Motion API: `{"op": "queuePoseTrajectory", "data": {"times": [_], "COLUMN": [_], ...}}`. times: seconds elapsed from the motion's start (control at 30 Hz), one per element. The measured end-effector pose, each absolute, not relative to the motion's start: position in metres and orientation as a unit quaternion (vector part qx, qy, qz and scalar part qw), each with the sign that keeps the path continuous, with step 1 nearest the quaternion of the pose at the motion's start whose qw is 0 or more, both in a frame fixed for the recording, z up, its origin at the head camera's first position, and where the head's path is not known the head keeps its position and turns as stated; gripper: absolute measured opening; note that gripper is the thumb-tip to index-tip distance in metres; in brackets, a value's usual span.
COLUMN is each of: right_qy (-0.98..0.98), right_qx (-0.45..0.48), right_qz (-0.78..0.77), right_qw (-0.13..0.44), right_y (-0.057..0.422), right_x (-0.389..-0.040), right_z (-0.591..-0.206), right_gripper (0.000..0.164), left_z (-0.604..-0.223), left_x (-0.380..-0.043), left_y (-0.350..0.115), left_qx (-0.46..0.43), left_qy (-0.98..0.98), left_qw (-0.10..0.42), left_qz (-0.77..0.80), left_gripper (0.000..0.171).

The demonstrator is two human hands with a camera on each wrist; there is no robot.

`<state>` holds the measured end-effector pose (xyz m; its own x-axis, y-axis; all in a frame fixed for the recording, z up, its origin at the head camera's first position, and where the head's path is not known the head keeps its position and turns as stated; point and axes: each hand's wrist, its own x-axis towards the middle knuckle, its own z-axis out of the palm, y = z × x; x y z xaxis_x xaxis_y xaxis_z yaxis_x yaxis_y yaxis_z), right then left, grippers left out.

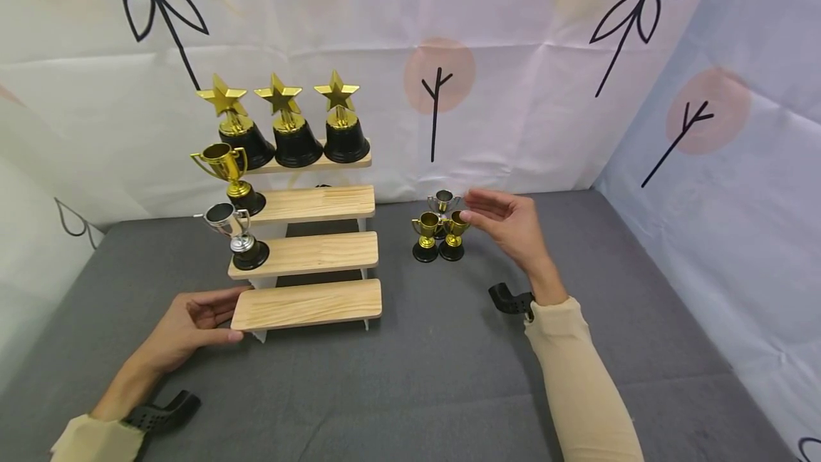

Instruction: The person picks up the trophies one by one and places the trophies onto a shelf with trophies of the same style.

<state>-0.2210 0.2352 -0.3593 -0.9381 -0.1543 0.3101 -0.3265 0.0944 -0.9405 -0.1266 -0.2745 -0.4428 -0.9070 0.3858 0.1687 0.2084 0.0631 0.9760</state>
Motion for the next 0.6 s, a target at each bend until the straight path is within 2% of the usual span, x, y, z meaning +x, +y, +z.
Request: {"op": "queuePoseTrajectory", "data": {"times": [0.6], "right_qy": [-0.785], "right_qx": [0.147], "right_qz": [0.601], "right_qw": [0.026], "right_y": [0.237], "right_x": [-0.228], "right_z": [-0.377], "right_gripper": [0.046], "left_z": [-0.442], "left_x": [-0.125], "left_y": [-0.274], "left_qx": [0.202], "left_qy": [0.727], "left_qw": [0.068], "left_qz": [0.653], "left_gripper": [0.066]}}
